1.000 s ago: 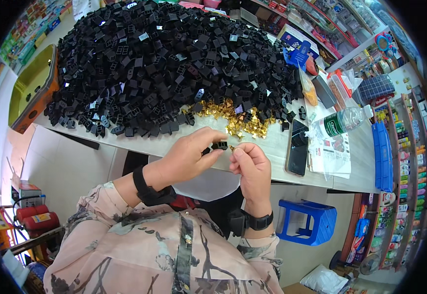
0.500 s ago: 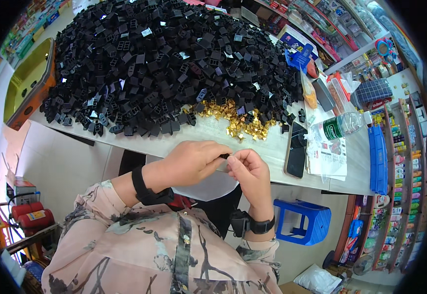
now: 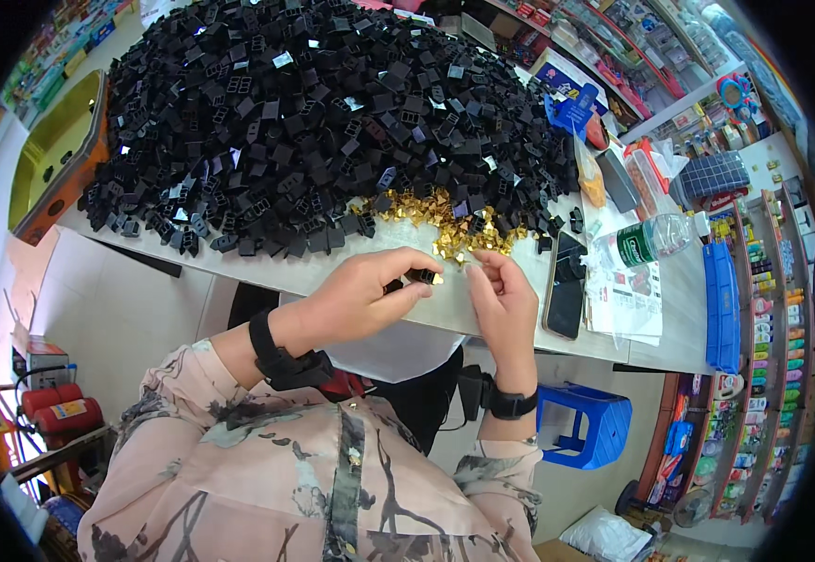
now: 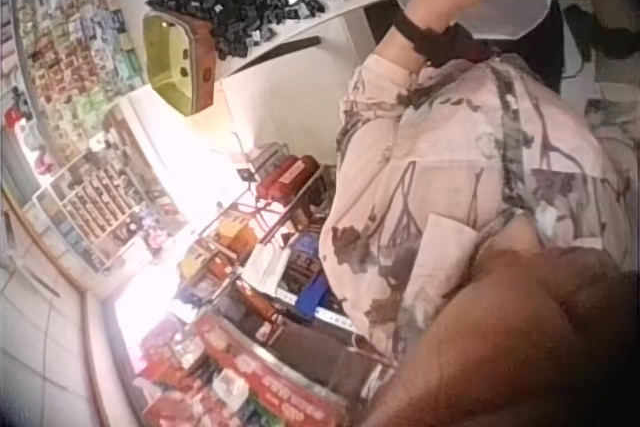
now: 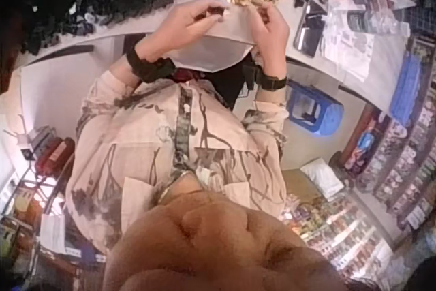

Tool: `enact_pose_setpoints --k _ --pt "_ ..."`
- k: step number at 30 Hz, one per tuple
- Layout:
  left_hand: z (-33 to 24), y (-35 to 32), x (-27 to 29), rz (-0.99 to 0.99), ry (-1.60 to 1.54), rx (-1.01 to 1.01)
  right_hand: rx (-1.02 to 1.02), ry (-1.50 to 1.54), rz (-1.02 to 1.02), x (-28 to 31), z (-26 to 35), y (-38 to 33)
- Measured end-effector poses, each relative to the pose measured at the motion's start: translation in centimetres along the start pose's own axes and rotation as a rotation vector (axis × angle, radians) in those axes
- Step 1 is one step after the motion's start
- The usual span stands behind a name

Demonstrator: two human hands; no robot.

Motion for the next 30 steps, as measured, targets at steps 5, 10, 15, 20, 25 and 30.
enact_pose_setpoints --k 5,10,15,20,25,30 --pt "0.3 0.0 -0.1 -0.018 -0.043 0.058 0.195 -0.492 -0.109 0.0 0.2 0.7" --pt "-0.1 0.0 0.3 -0.003 0.142 0.017 0.128 -0.338 -0.165 0.0 -0.5 0.7" --pt "0.7 -0.2 -0.1 -0.109 0.022 -0.039 0.093 -0.447 -0.098 0.4 0.6 0.4" --pt "0.6 -0.1 0.2 -0.131 0.025 -0.115 0.103 -0.408 -0.111 0.6 -0.4 0.4" --pt "0.1 -0.2 0.0 -0.076 0.145 -0.053 -0.041 0.163 -0.109 0.5 -0.1 -0.3" --pt "-0.3 -0.1 0.0 -0.002 0.217 -0.045 0.083 0.445 0.111 -1.6 2.3 -1.7"
Point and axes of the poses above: each hand's wrist, its own y-axis towards the middle knuckle, its own x-axis out of the back of the hand, z = x × y, the point moved 2 cm from there along y, towards the middle knuckle, and after that the axes turned 3 degrees about x, right-handed, at the moved point
